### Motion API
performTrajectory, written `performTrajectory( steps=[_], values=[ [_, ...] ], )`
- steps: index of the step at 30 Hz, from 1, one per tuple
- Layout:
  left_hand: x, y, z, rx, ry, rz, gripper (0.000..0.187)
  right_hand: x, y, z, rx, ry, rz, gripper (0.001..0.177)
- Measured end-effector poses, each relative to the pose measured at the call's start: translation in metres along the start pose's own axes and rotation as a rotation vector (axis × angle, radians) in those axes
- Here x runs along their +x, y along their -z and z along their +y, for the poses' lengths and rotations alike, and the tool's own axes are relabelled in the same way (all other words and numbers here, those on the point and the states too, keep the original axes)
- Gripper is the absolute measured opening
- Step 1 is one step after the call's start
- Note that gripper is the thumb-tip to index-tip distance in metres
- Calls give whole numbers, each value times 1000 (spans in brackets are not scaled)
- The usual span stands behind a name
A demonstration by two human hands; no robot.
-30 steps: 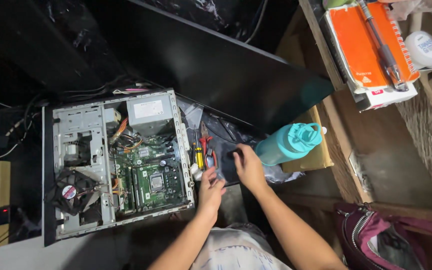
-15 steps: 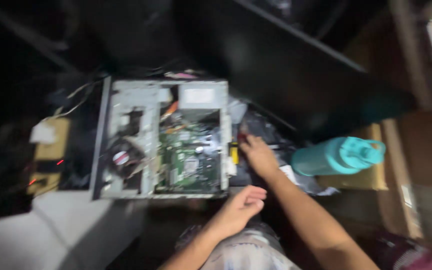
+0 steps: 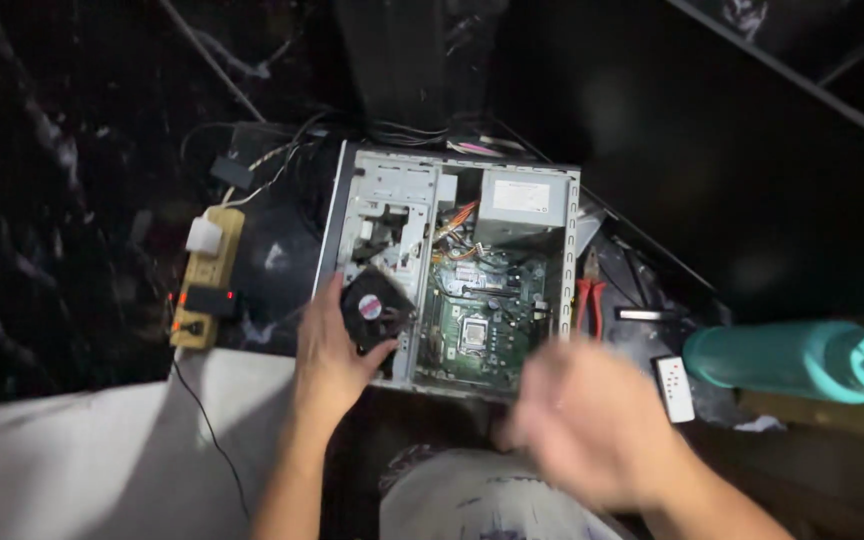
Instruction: Dismantling a desktop computer to inspect or replace internal components like the RAM and CPU heatsink.
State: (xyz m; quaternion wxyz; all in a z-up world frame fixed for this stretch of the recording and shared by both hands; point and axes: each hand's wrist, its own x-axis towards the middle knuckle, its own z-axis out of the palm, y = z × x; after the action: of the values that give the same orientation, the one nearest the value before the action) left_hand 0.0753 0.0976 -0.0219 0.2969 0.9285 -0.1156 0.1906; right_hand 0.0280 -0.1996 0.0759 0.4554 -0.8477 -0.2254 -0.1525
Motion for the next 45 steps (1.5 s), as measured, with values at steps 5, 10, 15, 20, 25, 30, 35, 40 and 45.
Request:
performTrajectory(
  steps=[5,10,15,20,25,30,35,40,45],
  values=[
    [14,-5,-19,-221,87,-164,86,14,5,-29,301,254,-223,25],
    [40,-4,-14,-258,-58,-192,87,17,-35,-28,169,48,5,30],
    [65,-6,19,-327,-296,-220,94,8,-49,-15,0,-186,249,35],
    [76,-31,57,-462,-386,-225,103,18,-56,38,-105,-339,467,28],
    [76,-67,89,-496,-400,-290,105,17,-44,69,-91,-386,495,22],
    [75,-99,112,-525,-447,-330,106,4,-12,74,-29,-336,316,15],
    [83,-108,137,-541,-576,-313,107,-8,7,93,-189,-424,533,9],
    [83,-113,151,-502,-594,-305,106,-20,18,107,-18,-509,508,11],
    [70,-125,155,-474,-510,-320,103,-31,27,87,-22,-51,272,18]
  ],
)
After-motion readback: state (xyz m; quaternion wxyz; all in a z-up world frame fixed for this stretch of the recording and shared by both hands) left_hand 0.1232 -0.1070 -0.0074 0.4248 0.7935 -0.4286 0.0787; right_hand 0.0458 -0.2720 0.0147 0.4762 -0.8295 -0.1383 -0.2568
